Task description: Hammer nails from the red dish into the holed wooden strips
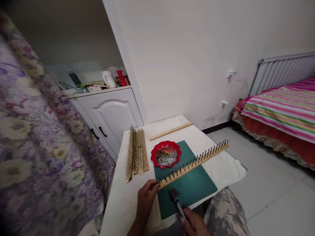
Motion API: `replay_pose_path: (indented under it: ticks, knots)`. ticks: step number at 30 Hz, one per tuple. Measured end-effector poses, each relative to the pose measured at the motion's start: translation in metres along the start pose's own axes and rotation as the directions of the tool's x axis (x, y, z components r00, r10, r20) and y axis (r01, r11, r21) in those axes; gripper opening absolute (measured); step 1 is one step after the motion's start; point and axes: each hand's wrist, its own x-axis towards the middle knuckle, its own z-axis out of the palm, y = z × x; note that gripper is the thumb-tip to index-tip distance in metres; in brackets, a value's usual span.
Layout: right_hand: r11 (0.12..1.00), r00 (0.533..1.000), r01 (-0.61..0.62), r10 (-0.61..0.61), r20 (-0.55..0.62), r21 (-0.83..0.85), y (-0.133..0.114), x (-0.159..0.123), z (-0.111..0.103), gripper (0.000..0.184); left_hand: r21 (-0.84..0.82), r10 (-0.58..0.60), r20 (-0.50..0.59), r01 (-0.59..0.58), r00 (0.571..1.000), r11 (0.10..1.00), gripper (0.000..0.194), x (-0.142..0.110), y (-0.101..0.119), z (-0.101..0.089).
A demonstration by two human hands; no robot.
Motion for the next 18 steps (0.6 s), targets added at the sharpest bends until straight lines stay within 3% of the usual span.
replay_pose_path:
  ticks: [5,18]
  knots:
    - [0.999,1.000,0.017,-0.017,0.004,-0.028,-0.003,-0.001,-0.002,0.044,0.014,0.098,-0.013,-0.097,0.995,0.995,0.016,0.002,-0.005,0.008]
    - [0.995,1.000,0.004,-0.005,-0.007,-0.096,-0.001,-0.002,-0.003,0.047,0.050,0.097,0.021,-0.098,0.995,0.994,0.016,0.004,-0.008,0.013]
